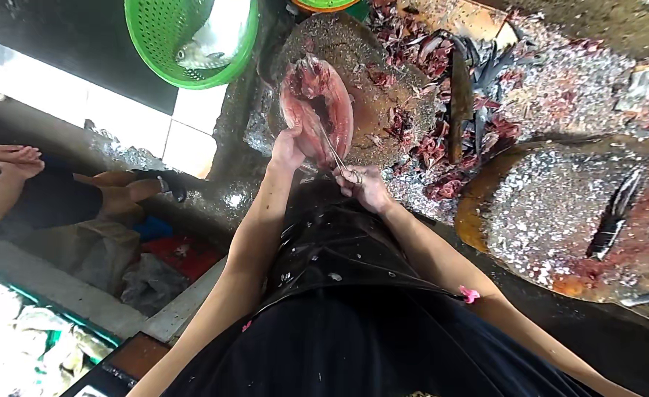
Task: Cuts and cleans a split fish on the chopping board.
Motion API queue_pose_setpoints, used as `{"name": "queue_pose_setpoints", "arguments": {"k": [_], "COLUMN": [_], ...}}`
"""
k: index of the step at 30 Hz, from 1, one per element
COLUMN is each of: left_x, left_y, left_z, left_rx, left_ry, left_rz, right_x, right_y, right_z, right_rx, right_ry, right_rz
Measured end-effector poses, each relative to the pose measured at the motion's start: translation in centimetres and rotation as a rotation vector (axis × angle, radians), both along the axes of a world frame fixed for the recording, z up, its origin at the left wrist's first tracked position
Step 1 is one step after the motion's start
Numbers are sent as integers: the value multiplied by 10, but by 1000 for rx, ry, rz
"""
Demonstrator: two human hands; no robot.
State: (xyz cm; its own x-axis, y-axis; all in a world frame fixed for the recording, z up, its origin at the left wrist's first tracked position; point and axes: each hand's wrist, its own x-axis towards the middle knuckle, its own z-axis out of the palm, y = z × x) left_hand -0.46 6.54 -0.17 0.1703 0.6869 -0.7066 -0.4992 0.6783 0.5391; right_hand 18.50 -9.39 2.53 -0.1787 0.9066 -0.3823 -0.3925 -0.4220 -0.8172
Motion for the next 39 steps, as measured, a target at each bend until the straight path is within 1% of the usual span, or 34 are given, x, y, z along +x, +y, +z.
{"name": "queue_pose_setpoints", "arguments": {"k": [3,6,8,9,11,12,13,14,15,16,17,18,20,23,24,25,26,27,28,29,30,31,33,35,36,39], "left_x": [1,4,3,1,-3,-3,-2,0,1,4,6,6,-1,0,-2,-2,-1,1,6,11,17,22,25,26,27,30], "left_y": [1,0,-1,0,0,2,7,11,12,12,18,26,7,9,2,-2,-3,-6,-16,-27,-40,-53,-65,-65,-66,-65], "left_z": [0,-3,-4,-4,-6,-5,-2,2,6,8,10,11,8,5,2,1,1,3,7,12,15,17,18,16,16,14], "left_rx": [4,13,13,16,11,26,55,104,137,147,145,148,105,104,96,100,110,119,130,144,161,161,123,104,106,133], "left_ry": [4,-10,-2,6,68,127,224,348,465,532,525,462,299,178,166,163,191,264,383,509,576,565,384,195,141,61], "left_rz": [14,5,11,6,-13,-41,-77,-136,-190,-219,-221,-211,-204,-170,-149,-124,-99,-79,-96,-162,-231,-258,-219,-174,-164,-138], "right_x": [1,-6,-11,-11,0,11,22,32,40,44,45,40,20,-4,-10,-14,-14,-11,-5,4,14,23,38,46,47,46], "right_y": [-9,8,17,18,12,11,15,18,14,9,8,10,-1,16,13,10,9,7,2,-4,-11,-19,-32,-43,-48,-50], "right_z": [0,-8,-3,4,23,25,18,11,7,12,21,29,41,32,29,28,28,28,30,34,40,47,56,62,65,71], "right_rx": [-14,-49,3,81,291,327,270,104,-62,-150,-167,-149,-171,-178,-145,-69,39,143,194,178,100,1,-139,-189,-204,-256], "right_ry": [49,94,53,-45,-422,-592,-666,-638,-544,-440,-343,-248,-116,-33,-8,-20,-70,-152,-225,-272,-282,-248,-144,-46,-13,34], "right_rz": [3,-31,-41,-42,-74,-145,-239,-295,-275,-196,-88,-10,55,-23,-58,-82,-108,-133,-151,-147,-108,-60,30,64,69,40]}}
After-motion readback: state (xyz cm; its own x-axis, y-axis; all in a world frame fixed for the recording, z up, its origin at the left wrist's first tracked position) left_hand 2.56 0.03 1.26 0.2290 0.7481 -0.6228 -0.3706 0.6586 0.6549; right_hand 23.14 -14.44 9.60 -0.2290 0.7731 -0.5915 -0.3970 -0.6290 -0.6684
